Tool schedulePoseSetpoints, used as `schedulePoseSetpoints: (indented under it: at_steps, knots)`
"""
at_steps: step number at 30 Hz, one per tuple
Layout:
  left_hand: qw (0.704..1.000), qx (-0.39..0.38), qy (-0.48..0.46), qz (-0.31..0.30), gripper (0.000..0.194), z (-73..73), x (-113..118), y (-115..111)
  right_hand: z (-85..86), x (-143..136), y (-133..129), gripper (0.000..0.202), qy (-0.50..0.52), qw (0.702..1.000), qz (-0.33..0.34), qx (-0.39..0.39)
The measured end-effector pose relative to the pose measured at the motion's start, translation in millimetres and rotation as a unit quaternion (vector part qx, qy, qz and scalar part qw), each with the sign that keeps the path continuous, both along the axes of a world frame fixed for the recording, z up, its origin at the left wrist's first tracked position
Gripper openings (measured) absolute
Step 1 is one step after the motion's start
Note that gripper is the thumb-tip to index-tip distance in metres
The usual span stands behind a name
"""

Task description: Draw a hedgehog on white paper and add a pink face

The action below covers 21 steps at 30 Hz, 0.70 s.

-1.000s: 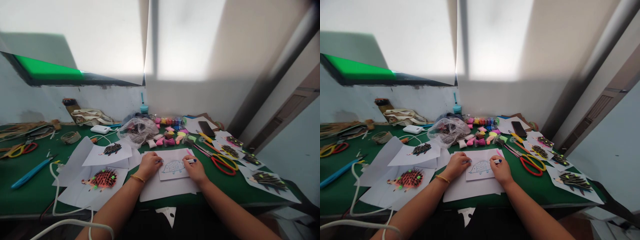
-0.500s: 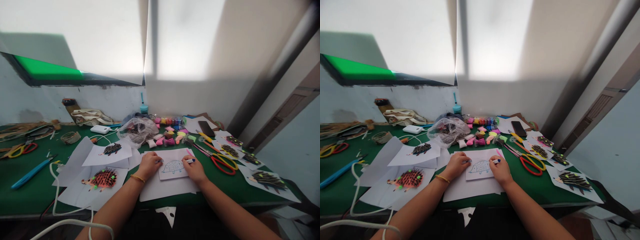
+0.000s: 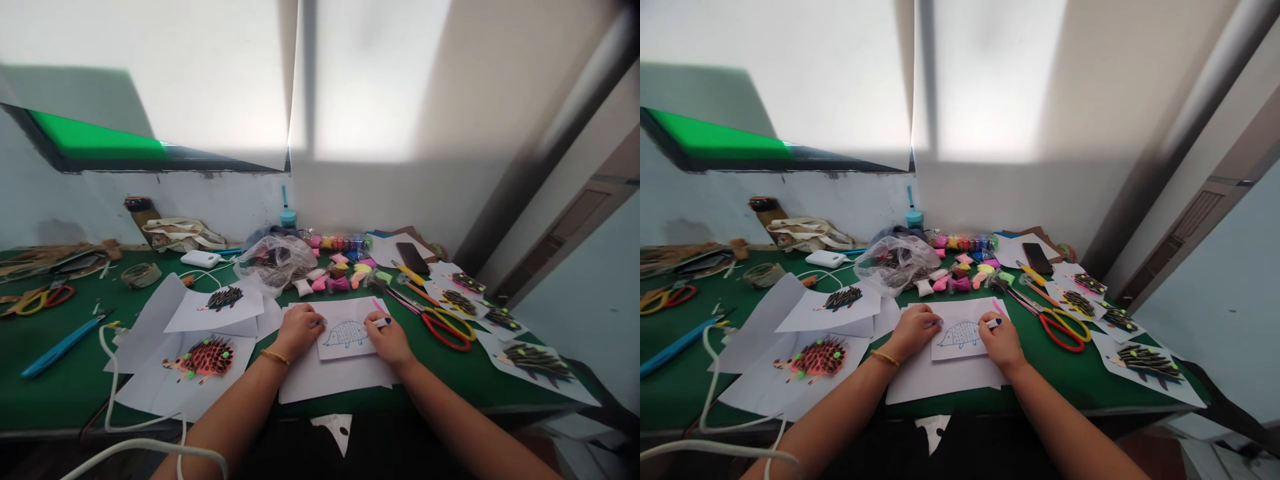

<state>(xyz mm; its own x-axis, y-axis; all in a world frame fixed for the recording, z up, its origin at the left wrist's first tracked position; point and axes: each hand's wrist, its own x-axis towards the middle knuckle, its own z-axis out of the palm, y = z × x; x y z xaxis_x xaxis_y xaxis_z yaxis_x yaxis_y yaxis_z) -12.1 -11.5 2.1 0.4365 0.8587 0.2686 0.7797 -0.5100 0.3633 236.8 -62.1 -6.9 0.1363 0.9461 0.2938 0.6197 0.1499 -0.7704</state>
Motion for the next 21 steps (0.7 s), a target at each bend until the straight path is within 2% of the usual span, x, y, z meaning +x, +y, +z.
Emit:
schedulePoseSetpoints:
  at_steps: [9, 21]
  knots:
    - [1.0, -0.006, 0.001, 0.001, 0.018, 1.0, 0.4, -0.6, 1.9, -0.7, -2.4, 0.021, 0.011, 1.0, 0.005, 0.016]
    - [1.0, 0.002, 0.001, -0.001, 0.018, 0.1, -0.4, 0.0, 2.3, -1.5, -2.3, 0.018, 0.007, 1.0, 0.002, -0.004]
